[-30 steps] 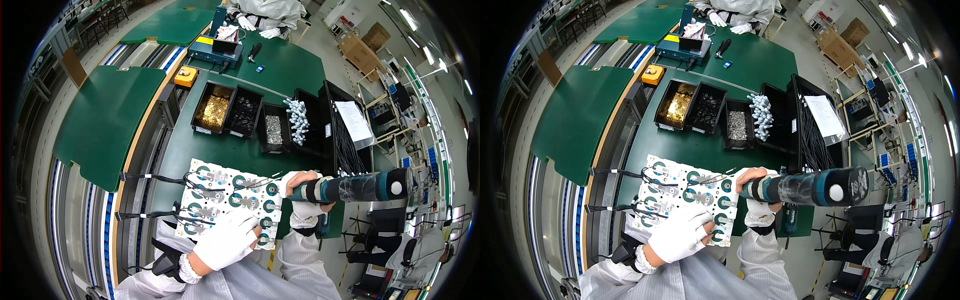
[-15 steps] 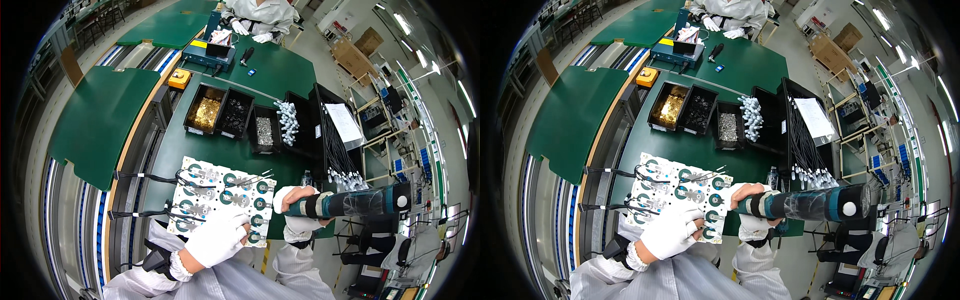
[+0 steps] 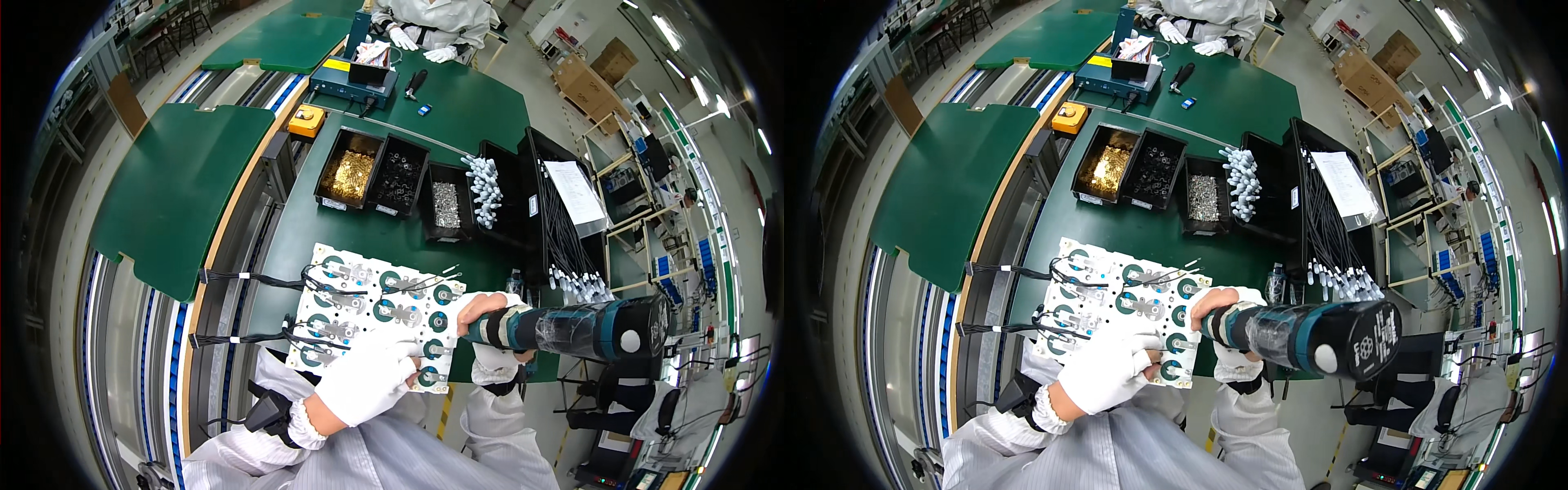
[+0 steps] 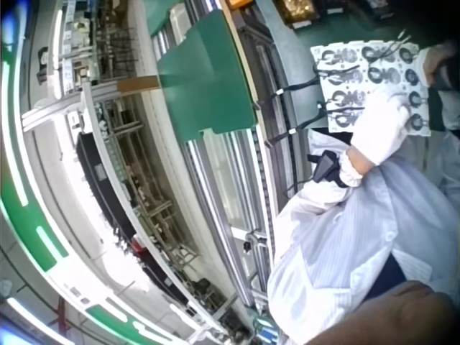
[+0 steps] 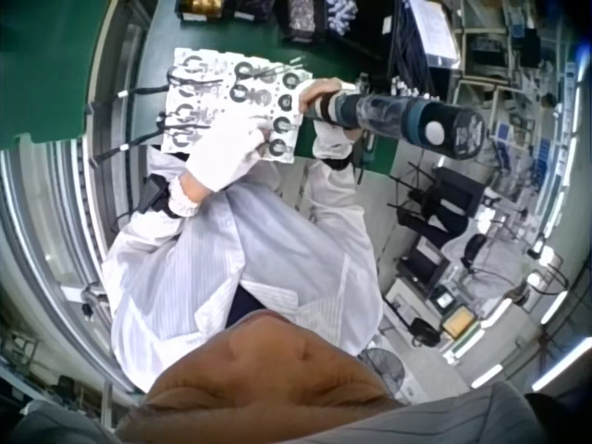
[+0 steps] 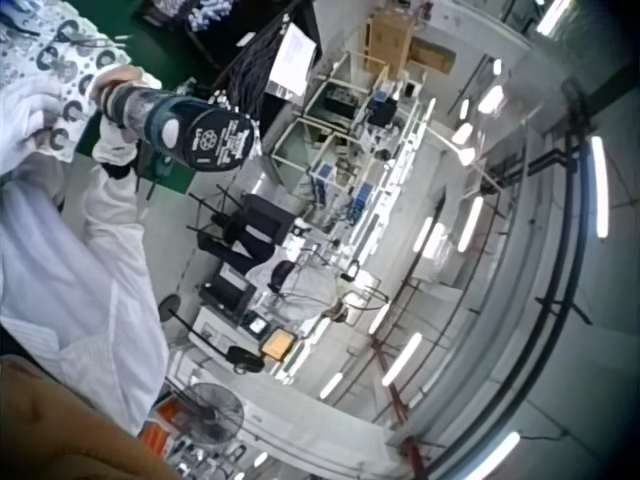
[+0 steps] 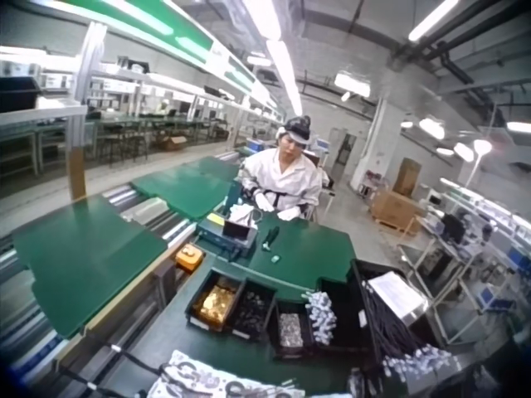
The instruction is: Assembling components onto a circuit board and using a power screwdriver to secure them.
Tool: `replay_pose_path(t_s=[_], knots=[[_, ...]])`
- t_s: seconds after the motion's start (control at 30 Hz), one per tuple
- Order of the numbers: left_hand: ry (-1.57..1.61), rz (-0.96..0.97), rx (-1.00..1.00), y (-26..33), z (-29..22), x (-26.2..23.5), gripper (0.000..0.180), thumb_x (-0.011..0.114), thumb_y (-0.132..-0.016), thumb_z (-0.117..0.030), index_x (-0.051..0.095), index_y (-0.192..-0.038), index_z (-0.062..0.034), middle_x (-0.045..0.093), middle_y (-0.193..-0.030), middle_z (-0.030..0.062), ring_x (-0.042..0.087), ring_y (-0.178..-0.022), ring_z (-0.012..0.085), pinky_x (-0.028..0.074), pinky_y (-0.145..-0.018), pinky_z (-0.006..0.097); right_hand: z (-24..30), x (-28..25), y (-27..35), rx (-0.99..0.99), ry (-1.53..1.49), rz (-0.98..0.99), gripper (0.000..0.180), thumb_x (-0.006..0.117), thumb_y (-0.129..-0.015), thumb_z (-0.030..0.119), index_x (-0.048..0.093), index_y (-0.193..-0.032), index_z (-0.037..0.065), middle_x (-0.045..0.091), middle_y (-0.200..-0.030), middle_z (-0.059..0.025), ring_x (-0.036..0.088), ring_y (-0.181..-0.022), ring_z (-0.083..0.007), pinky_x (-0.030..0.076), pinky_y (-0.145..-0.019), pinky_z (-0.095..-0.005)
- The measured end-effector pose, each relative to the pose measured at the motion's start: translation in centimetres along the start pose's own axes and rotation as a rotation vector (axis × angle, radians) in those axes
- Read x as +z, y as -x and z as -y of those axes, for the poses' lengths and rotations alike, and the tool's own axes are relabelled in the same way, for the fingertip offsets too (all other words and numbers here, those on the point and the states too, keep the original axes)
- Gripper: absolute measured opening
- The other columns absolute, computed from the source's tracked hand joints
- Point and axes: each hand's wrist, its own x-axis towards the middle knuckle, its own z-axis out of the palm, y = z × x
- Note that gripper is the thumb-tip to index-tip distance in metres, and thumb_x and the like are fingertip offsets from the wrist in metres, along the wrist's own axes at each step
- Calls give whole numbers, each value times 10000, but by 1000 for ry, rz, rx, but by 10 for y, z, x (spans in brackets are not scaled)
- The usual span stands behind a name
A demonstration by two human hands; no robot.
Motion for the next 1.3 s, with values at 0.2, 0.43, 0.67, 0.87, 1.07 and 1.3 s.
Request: replay_pose_path(t_s=[0.2, 0.43, 0.67, 0.87, 1.07, 1.3], knots=[[77, -87, -97, 2, -8, 0, 201, 727, -838, -75, 676, -1033, -73, 700, -976, 101, 660, -886, 353, 512, -810, 434, 21, -15, 5, -136, -17, 189, 911, 686, -765, 785, 628, -980, -98, 665, -787, -239, 672, -663, -323, 564, -605, -408], [256, -13, -327, -7, -9, -11, 120, 713, -877, -111, 713, -983, -55, 708, -909, 120, 671, -865, 327, 519, -806, 403, 11, 0, 25, -108, -126, 149, 565, 656, -941, 482, 608, -1027, -74, 637, -840, -206, 657, -746, -316, 572, -705, -396], [391, -5, -484, -20, -6, -38, 160, 738, -910, -178, 727, -1003, -49, 737, -910, 96, 688, -856, 256, 529, -791, 359, 9, 7, 30, -70, -24, 108, 299, 616, -1011, 252, 600, -1023, -47, 608, -825, -162, 639, -734, -273, 548, -719, -378], [145, -176, -481, -23, 8, -49, 152, 757, -902, -178, 716, -959, -44, 732, -885, 99, 701, -801, 269, 546, -739, 366, 15, 12, 27, 42, 59, 116, 505, 552, -1017, 459, 606, -915, -33, 642, -774, -176, 628, -705, -275, 535, -684, -350], [-116, -53, -472, -36, 8, -82, 259, 789, -877, -322, 744, -920, -71, 703, -802, 126, 687, -753, 297, 538, -712, 380, 27, -2, 34, -37, -39, 187, 324, 647, -1009, 269, 614, -956, -49, 667, -765, -185, 656, -645, -306, 571, -621, -418], [78, 131, -470, -85, 21, -86, 306, 699, -955, -343, 758, -988, -45, 723, -789, 171, 704, -706, 299, 543, -696, 372, 24, -24, 33, 115, -264, 514, 128, 665, -993, 57, 643, -1049, -56, 702, -912, -199, 693, -845, -309, 564, -828, -434]])
